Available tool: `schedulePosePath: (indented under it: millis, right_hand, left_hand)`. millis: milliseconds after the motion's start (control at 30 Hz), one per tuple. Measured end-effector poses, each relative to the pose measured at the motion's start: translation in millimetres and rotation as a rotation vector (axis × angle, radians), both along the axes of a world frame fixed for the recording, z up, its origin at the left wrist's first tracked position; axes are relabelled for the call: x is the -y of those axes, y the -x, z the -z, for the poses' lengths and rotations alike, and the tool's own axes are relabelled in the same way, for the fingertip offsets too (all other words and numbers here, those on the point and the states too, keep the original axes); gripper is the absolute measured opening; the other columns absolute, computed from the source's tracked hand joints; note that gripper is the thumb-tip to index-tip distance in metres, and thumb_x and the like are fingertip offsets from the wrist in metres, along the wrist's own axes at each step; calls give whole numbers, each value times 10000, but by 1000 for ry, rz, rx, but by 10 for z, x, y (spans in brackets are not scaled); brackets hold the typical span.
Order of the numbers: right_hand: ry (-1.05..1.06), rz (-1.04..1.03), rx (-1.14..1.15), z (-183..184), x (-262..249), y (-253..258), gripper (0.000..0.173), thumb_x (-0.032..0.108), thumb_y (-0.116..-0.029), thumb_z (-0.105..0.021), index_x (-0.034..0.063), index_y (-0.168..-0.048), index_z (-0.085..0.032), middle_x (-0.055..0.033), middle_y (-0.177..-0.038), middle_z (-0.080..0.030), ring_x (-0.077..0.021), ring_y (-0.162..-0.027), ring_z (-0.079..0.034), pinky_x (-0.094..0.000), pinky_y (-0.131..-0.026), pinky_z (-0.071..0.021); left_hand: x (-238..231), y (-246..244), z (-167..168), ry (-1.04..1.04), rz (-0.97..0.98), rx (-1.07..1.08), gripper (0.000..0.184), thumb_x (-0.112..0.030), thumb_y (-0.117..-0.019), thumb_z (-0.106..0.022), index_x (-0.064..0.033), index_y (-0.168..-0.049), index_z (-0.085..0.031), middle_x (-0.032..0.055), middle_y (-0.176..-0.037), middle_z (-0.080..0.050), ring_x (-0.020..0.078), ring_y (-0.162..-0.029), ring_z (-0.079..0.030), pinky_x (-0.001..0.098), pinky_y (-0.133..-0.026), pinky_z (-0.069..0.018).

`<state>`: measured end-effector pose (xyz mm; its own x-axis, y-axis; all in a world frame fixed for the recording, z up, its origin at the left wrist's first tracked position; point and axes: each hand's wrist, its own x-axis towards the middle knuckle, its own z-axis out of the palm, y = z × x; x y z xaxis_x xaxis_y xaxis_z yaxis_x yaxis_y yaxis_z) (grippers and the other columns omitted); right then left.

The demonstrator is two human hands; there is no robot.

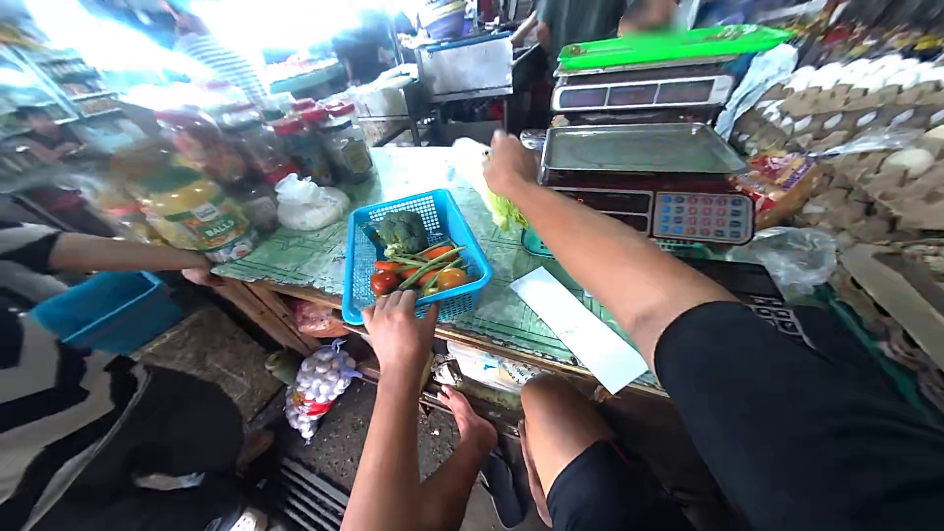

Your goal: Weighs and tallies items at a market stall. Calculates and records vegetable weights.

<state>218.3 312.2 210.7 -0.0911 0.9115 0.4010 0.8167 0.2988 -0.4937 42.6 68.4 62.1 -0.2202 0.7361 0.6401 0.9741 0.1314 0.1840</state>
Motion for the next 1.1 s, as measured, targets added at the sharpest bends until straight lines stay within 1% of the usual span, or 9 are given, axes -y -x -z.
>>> schedulePosePath:
  millis: [100, 167, 267, 367, 433, 500, 633, 933, 1100]
  right_hand:
    - [76, 8, 176, 425, -38, 111, 440, 135, -919, -644, 4, -1336, -594, -274, -1326, -597, -473, -1078, -659, -670, -826, -547]
    - [148, -19, 257, 505, -33, 245, 380, 138, -894, -695, -23, -1236, -657, -297, -1239, -643, -498, -1095, -645, -704, -837, -519]
    - [40, -160, 265, 383, -65, 546, 385, 196, -974, -629, 9, -1310, -644, -277, -1254, -652, -490, -1200, -595, -725, -979, -435]
    - [29, -380, 277, 316, -13, 964, 352, 268, -997, -598, 85, -1296, -633, -217, -1126, -704, -430, -1073, -679, -660, -873, -540]
    - [164, -445, 287, 425, 48, 1249, 791, 592, -893, -714, 51, -1427, -495, -243, -1187, -669, -431, -1091, -669, -651, -891, -541]
    - [284, -470, 277, 644, 10, 1517, 1138, 661, -732, -833, 12, -1531, -349, -278, -1337, -589, -447, -1166, -630, -665, -947, -515]
    - [321, -463, 246, 972, -150, 1760, 1075, 426, -684, -938, 25, -1508, -375, -284, -1358, -559, -464, -1156, -623, -662, -921, -524]
    - [28, -446, 67, 297, 148, 1063, 834, 430, -704, -891, 117, -1397, -548, -208, -1320, -608, -430, -1215, -584, -633, -906, -539]
    - [-156, -269, -201, -410, 111, -318, 842, 417, -749, -884, 116, -1441, -510, -179, -1269, -649, -352, -1117, -659, -598, -922, -555]
  left_hand:
    - [-11, 4, 12, 12, -13, -2, 374, -493, -866, -726, -121, -881, -749, 44, -899, -743, 246, -927, -702, 516, -949, -478]
    - [-22, 13, 14, -5, -18, -9, 361, -485, -850, -742, -125, -875, -752, 39, -893, -744, 243, -925, -704, 511, -934, -482]
    - [-48, 27, 69, -60, -24, -41, 352, -491, -831, -744, -140, -864, -754, 31, -880, -740, 233, -898, -705, 509, -912, -493]
    - [-70, 21, 119, -83, -33, -54, 358, -526, -832, -715, -168, -833, -738, 6, -843, -719, 216, -874, -691, 480, -901, -488]
    - [-60, 11, 141, -95, -29, -49, 352, -524, -825, -719, -172, -817, -731, -2, -826, -713, 205, -856, -688, 478, -887, -493]
    - [-46, 19, 144, -101, -26, -41, 343, -526, -822, -727, -184, -819, -734, -19, -819, -707, 185, -847, -682, 470, -890, -495]
    - [-42, 17, 156, -101, -33, -53, 316, -519, -812, -727, -203, -814, -728, -49, -805, -692, 151, -827, -667, 444, -888, -489]
    - [-27, 53, 34, -77, 25, -42, 361, -502, -799, -729, -144, -837, -751, 25, -868, -738, 249, -880, -703, 542, -888, -502]
    - [-140, 122, -67, 31, 151, -11, 416, -476, -838, -696, -69, -906, -751, 137, -932, -737, 378, -953, -690, 656, -924, -454]
